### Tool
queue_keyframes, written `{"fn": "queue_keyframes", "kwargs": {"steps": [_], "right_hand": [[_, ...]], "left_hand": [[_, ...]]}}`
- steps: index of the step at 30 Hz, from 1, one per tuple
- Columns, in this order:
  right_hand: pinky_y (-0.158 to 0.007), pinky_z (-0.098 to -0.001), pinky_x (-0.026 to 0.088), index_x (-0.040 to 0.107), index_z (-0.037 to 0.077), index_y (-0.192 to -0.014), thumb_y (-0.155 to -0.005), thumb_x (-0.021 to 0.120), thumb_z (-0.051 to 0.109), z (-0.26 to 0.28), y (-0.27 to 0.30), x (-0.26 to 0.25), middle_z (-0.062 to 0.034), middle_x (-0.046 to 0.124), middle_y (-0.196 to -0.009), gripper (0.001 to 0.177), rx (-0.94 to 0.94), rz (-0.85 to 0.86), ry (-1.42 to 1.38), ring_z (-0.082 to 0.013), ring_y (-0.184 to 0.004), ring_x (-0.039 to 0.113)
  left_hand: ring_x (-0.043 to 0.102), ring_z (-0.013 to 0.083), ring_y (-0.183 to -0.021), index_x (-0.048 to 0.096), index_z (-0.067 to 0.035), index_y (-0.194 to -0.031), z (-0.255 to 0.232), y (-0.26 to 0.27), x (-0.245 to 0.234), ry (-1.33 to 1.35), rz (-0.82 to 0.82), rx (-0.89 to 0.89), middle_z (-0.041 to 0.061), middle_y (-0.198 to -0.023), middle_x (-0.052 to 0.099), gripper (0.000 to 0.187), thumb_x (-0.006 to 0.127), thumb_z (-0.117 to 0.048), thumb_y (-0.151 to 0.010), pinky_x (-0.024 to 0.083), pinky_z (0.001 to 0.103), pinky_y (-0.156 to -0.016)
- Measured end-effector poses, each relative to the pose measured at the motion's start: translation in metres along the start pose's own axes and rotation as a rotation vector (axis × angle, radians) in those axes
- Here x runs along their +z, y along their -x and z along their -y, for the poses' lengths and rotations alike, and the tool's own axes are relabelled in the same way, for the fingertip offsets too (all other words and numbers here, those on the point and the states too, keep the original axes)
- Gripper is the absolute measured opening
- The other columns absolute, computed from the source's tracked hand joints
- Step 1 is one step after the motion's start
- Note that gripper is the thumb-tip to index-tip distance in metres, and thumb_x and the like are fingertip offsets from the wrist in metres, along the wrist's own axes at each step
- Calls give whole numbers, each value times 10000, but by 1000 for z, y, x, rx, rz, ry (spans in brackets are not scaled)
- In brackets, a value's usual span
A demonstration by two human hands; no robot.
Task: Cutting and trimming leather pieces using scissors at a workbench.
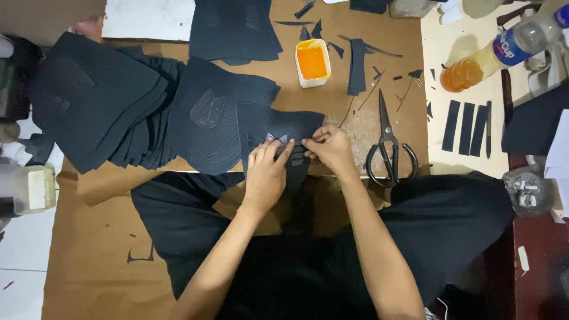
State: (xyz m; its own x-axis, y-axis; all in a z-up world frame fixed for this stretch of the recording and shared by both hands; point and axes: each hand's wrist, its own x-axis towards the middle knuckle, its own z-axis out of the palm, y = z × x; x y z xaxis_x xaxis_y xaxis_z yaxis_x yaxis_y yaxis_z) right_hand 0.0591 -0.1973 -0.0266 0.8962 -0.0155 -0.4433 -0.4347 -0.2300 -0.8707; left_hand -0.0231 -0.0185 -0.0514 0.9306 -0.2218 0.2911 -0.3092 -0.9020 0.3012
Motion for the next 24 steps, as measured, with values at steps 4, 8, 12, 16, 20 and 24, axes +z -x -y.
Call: {"fn": "queue_keyframes", "kwargs": {"steps": [4, 8, 12, 16, 20, 24], "right_hand": [[-528, -268, 652, 599, -71, -970, -780, 799, 36, 1, 1, -1, -221, 689, -839, 296, 2, 9, -54, -229, -590, 738], [-551, -275, 656, 580, -94, -999, -800, 773, 38, 7, 5, -2, -246, 683, -862, 307, 21, 15, -103, -241, -601, 737], [-562, -273, 650, 563, -99, -1018, -813, 769, 62, 1, -2, -11, -248, 677, -871, 332, 5, -52, -122, -240, -619, 735], [-488, -270, 651, 616, -23, -977, -823, 806, 155, 20, 13, -12, -196, 697, -813, 302, -29, -144, 47, -220, -559, 736], [-463, -293, 571, 634, 8, -924, -810, 848, 298, 15, 19, 1, -140, 701, -758, 378, 3, -134, 275, -193, -522, 712], [-504, -299, 550, 639, 32, -865, -784, 846, 320, 5, 4, 1, -136, 719, -694, 364, 30, -161, 410, -213, -519, 710]], "left_hand": [[507, 332, -1341, 585, -215, -1439, -3, -1, 5, -79, 33, 8, 111, -1347, 565, 510, 590, -148, -934, 378, 487, -1071], [508, 335, -1335, 621, -204, -1403, -7, -3, -2, -95, 55, 1, 120, -1326, 563, 456, 566, -143, -955, 368, 485, -1092], [516, 350, -1324, 630, -168, -1395, -8, -3, -1, -107, 48, 16, 150, -1315, 562, 448, 570, -128, -953, 371, 490, -1095], [515, 368, -1323, 630, -146, -1395, -13, -4, -7, -111, 38, 24, 173, -1317, 559, 448, 568, -101, -954, 378, 501, -1091], [510, 361, -1336, 624, -152, -1399, -14, -4, -7, -137, 38, 22, 167, -1313, 566, 454, 562, -121, -951, 375, 503, -1106], [517, 369, -1328, 632, -146, -1389, -13, -3, -6, -150, 50, 34, 175, -1316, 568, 454, 574, -109, -941, 384, 506, -1097]]}}
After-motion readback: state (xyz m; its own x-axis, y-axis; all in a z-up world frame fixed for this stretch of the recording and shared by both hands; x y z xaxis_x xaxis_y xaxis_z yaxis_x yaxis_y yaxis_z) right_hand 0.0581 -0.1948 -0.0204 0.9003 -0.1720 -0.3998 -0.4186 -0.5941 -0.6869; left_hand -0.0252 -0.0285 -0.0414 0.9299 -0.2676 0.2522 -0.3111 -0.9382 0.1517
